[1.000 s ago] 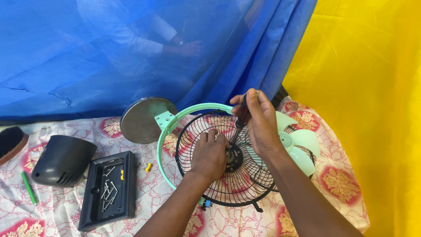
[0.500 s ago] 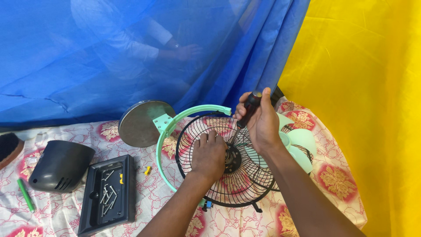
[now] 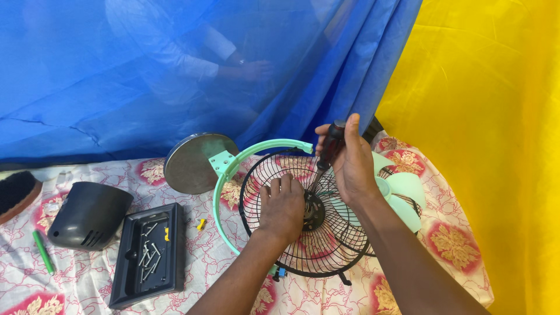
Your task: The person uses a screwdriver to remove screws from the front grille and motor housing of a small electric fan. They detach the front grille, then remove the motor and fan blade assembly from the stand, placing the parts on the table.
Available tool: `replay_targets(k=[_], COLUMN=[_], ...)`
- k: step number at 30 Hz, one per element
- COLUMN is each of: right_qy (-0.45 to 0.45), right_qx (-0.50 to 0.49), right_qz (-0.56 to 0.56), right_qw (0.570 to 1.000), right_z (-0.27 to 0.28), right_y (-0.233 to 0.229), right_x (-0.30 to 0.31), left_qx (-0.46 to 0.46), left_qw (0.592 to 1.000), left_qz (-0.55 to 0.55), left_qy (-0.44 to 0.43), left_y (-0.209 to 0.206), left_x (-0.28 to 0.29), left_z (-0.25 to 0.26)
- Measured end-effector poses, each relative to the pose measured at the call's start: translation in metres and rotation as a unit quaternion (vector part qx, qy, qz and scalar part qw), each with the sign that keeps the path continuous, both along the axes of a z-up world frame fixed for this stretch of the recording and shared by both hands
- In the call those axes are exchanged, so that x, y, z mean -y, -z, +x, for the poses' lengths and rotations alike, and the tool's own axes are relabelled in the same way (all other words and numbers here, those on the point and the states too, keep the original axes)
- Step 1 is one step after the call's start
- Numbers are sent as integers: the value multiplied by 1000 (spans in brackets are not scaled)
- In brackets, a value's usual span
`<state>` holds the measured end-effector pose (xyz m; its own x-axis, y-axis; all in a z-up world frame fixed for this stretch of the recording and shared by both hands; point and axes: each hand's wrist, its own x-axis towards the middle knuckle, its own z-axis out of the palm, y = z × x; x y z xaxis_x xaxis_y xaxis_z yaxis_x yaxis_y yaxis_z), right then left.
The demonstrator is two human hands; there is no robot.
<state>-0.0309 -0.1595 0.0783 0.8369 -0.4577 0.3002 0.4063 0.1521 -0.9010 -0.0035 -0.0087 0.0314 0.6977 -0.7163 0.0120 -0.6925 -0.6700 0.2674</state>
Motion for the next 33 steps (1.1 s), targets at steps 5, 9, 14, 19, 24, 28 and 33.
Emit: replay_targets(k=[5, 9, 14, 19, 24, 28, 33], right_qy=[-34, -47, -15, 7, -25, -37, -23], right_qx=[4, 70, 31, 11, 10, 56, 50], right_qz=[63, 114, 22, 25, 43, 77, 38], right_qw=[997, 990, 999, 1000, 999, 995, 998], right_z=[1, -3, -4, -5, -3, -2, -2], right_y=[5, 9, 5, 3, 3, 7, 9], right_x=[1, -1, -1, -2, -3, -3, -3], left_qx=[-14, -10, -3, 0, -8, -40, -47], left_qw=[1000, 1000, 999, 998, 997, 998, 995], left_qz=[-7, -19, -52, -62, -75, -56, -86], left_qy=[2, -1, 1, 4, 0, -4, -8], left_y=[1, 7, 16, 19, 13, 10, 9], left_x=[-2, -1, 1, 1, -1, -2, -4], left_z=[1, 2, 4, 5, 4, 2, 2])
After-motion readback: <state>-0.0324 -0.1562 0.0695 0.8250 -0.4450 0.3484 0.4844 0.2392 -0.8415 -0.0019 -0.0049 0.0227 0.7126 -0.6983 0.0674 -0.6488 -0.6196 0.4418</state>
